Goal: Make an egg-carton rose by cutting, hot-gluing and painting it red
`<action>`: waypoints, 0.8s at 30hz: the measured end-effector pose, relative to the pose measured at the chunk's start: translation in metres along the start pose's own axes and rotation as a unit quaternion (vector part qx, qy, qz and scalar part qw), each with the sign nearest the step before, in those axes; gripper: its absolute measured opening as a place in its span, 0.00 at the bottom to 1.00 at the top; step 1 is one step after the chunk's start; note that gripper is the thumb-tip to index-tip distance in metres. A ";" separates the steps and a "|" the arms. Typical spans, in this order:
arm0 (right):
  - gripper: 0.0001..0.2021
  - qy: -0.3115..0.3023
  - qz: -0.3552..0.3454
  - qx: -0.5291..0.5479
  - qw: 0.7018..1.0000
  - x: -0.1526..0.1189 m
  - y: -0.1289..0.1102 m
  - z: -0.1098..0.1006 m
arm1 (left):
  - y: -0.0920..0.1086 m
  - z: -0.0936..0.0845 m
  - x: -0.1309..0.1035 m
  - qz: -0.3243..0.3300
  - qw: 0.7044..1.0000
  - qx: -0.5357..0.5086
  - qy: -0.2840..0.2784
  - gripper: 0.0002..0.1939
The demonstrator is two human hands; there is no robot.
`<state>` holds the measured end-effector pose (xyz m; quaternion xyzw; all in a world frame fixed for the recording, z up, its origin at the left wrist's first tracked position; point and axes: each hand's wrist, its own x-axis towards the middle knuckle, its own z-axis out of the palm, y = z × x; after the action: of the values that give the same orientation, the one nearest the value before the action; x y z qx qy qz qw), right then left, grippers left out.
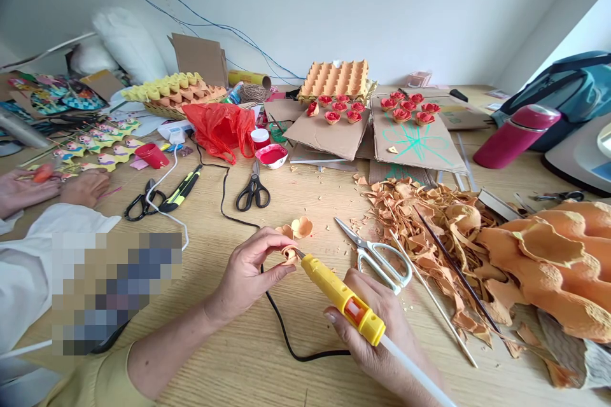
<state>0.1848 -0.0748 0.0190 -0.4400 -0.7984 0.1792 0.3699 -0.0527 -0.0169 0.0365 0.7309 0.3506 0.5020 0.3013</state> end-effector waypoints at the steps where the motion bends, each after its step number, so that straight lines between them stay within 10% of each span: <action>1: 0.10 -0.002 -0.004 -0.001 1.000 0.000 -0.001 0.000 | 0.000 0.000 0.000 0.001 1.000 0.001 0.001 0.10; 18: 0.10 -0.002 -0.069 -0.132 0.989 0.009 0.002 -0.006 | -0.003 -0.002 -0.003 -0.002 1.000 0.002 -0.013 0.10; 24: 0.10 0.065 0.083 0.023 0.994 0.006 0.002 0.001 | -0.004 0.000 -0.002 -0.042 0.998 -0.042 -0.009 0.09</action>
<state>0.1838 -0.0685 0.0198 -0.5069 -0.7290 0.1988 0.4149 -0.0545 -0.0163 0.0321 0.7069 0.3567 0.4964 0.3558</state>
